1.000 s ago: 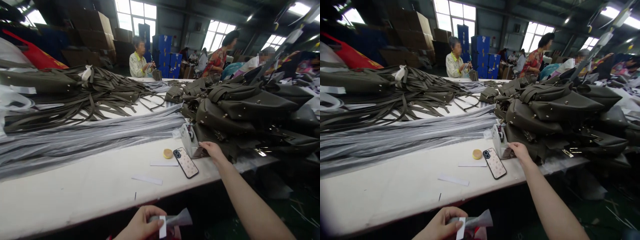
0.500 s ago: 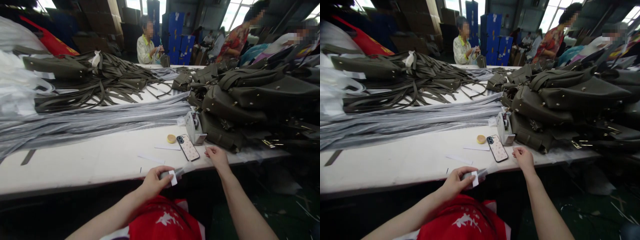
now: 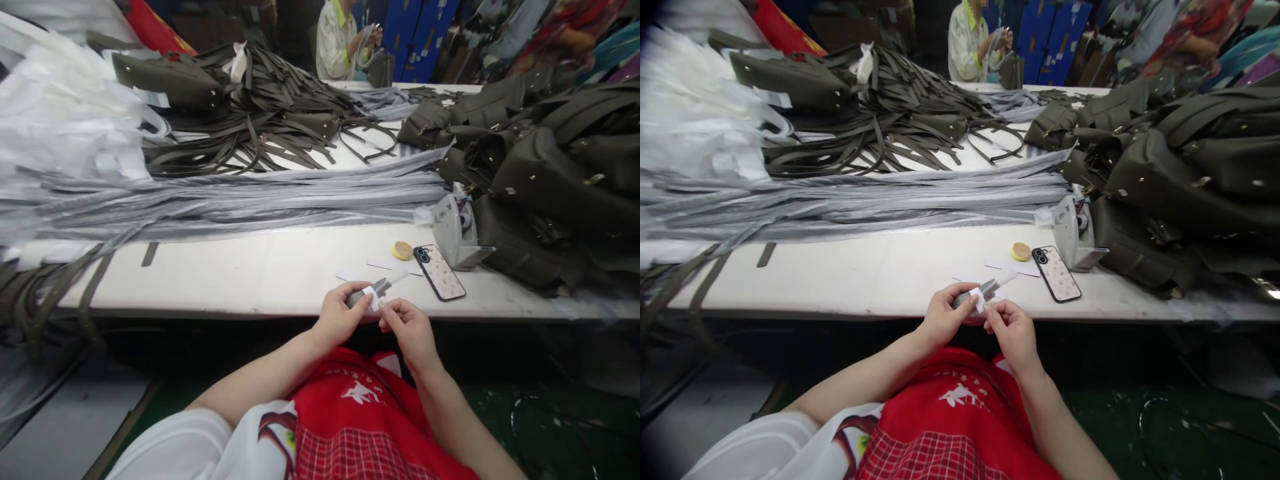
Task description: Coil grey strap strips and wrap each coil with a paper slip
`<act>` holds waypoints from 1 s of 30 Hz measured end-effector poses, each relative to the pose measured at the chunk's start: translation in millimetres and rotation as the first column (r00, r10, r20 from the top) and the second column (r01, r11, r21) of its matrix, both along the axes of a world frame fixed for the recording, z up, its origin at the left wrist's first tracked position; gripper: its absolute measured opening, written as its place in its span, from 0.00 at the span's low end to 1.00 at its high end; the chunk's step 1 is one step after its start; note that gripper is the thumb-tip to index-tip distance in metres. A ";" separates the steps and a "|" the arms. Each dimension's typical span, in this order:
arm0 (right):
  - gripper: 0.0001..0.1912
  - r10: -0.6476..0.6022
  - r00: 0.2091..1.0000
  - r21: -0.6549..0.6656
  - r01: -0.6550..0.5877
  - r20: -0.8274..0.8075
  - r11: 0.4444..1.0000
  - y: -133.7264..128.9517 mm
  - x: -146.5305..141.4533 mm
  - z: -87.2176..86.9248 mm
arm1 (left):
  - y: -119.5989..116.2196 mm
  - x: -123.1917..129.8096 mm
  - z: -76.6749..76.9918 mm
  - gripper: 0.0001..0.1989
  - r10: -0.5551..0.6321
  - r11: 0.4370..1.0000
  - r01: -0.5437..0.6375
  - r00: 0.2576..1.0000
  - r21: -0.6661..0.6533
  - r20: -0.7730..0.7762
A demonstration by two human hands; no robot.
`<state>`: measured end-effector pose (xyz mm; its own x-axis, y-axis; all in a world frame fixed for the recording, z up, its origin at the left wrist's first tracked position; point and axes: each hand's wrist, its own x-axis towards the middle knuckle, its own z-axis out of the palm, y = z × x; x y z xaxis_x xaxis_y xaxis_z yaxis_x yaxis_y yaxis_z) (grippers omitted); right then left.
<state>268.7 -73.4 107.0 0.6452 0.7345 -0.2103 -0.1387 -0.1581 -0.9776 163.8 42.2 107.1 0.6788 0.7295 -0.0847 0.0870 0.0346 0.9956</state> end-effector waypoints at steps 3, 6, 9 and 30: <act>0.19 0.047 0.998 -0.058 -0.049 -0.031 0.997 15.9 -6.7 -5.5 | 10.2 -13.1 0.5 0.16 0.039 0.999 -0.039 0.999 0.014 0.007; 0.21 0.085 0.994 -0.102 -0.092 -0.068 0.991 31.0 -13.3 -6.1 | 19.6 -21.9 -1.7 0.16 0.053 0.999 -0.053 0.998 0.009 0.032; 0.22 0.126 0.989 -0.117 -0.135 -0.076 0.984 44.9 -18.8 -2.7 | 29.3 -24.7 -3.1 0.18 0.092 0.994 -0.091 0.996 -0.067 0.020; 0.19 0.292 0.935 0.053 -0.308 0.199 0.950 173.8 -71.1 13.5 | 105.2 -91.9 27.2 0.12 0.303 0.835 -0.293 0.951 0.466 0.055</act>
<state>197.6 100.4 120.5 0.4141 0.9095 -0.0380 0.0890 -0.0820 -0.9926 71.8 147.4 134.3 0.4237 0.8538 0.3025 0.1671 -0.4019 0.9003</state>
